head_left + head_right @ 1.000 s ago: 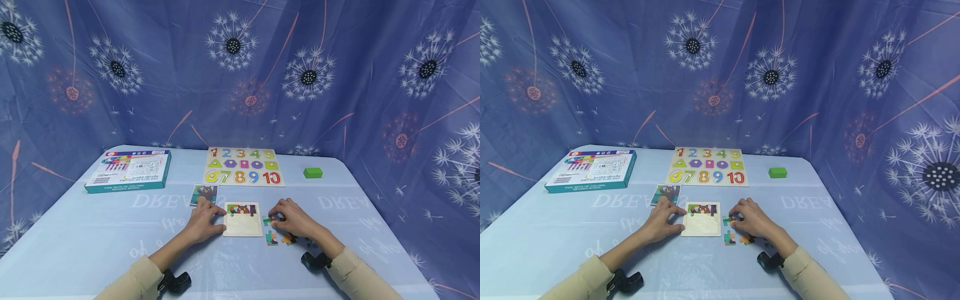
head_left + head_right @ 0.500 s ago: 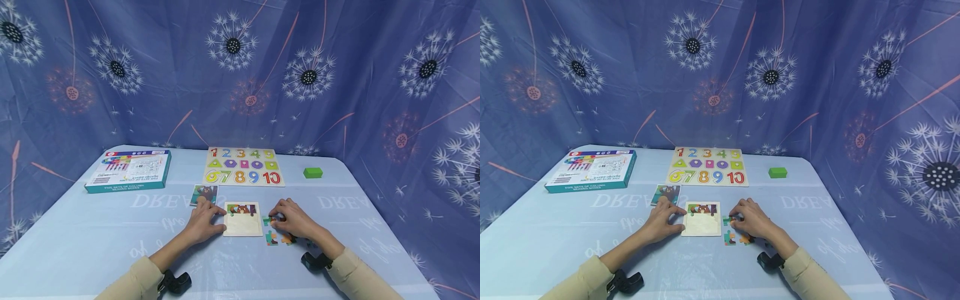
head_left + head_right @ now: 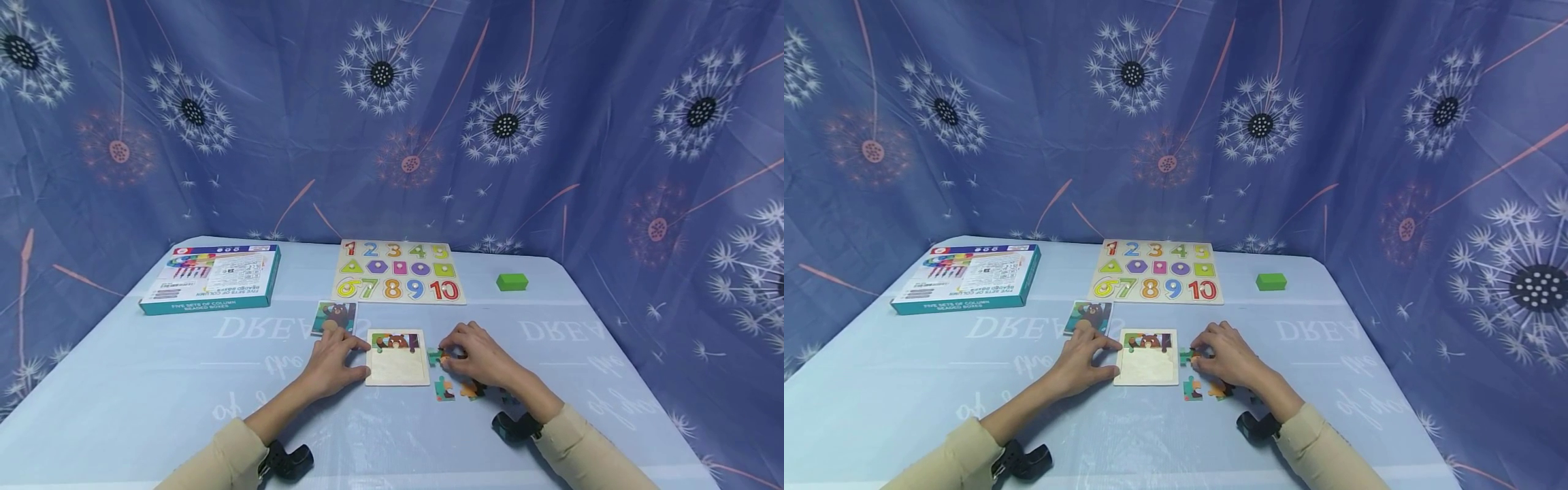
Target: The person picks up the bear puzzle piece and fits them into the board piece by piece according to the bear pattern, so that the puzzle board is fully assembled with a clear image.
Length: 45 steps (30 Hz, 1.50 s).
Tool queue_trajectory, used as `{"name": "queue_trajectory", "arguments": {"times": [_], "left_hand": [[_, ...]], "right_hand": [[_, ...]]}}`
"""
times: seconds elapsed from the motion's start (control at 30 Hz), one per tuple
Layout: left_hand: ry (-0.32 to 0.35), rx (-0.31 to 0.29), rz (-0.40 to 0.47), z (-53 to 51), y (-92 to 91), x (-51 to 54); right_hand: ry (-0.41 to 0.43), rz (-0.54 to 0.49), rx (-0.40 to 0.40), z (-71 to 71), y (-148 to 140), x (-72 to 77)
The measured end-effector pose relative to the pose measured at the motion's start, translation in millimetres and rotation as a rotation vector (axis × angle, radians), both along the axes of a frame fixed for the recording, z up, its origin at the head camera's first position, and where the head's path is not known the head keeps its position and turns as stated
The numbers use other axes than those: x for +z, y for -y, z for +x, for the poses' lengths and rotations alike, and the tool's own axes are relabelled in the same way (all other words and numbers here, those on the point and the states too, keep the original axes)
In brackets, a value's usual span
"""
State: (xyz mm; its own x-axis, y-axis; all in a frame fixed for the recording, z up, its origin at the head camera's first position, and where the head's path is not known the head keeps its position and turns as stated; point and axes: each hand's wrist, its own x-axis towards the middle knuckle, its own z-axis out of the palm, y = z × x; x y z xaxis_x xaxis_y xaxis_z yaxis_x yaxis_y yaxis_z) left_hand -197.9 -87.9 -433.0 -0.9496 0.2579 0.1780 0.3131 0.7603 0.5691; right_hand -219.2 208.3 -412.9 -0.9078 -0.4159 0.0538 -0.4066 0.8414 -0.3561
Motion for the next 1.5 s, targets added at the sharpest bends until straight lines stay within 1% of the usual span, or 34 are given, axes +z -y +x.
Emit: {"name": "queue_trajectory", "arguments": {"times": [0.13, 0.23, 0.47, 0.63, 0.77, 0.97, 1.23, 1.33, 1.5], "left_hand": [[0.001, -0.002, 0.001, -0.2, 0.0, 0.2], [0.002, -0.003, 0.002, -0.1, 0.1, 0.7], [0.002, -0.007, 0.006, 0.6, 0.0, 0.9], [-0.001, -0.004, 0.007, 0.6, -0.1, 1.0], [-0.002, -0.006, 0.008, 0.7, 0.1, 1.2], [-0.001, -0.004, 0.005, 0.8, 0.6, 0.5], [0.007, -0.003, -0.001, 0.4, 0.6, 1.7], [0.018, 0.000, -0.002, 0.0, 0.7, 2.0], [0.018, -0.004, -0.002, 0.6, 1.1, 1.4]], "right_hand": [[-0.020, 0.002, -0.012, 1.1, 5, 3.0], [-0.043, -0.002, -0.003, 1.7, 10, 5.2], [-0.048, -0.003, -0.015, 2.3, 24, 10.6], [-0.074, -0.018, 0.007, 3.2, 37, 13.7], [-0.092, -0.017, 0.043, 3.7, 47, 12.3], [-0.084, -0.021, 0.077, 5.3, 64, 11.9], [-0.071, 0.009, 0.053, 2.9, 84, 10.9], [-0.072, 0.022, 0.056, 1.4, 88, 9.4], [-0.074, 0.042, 0.063, 0.3, 94, 7.3]]}}
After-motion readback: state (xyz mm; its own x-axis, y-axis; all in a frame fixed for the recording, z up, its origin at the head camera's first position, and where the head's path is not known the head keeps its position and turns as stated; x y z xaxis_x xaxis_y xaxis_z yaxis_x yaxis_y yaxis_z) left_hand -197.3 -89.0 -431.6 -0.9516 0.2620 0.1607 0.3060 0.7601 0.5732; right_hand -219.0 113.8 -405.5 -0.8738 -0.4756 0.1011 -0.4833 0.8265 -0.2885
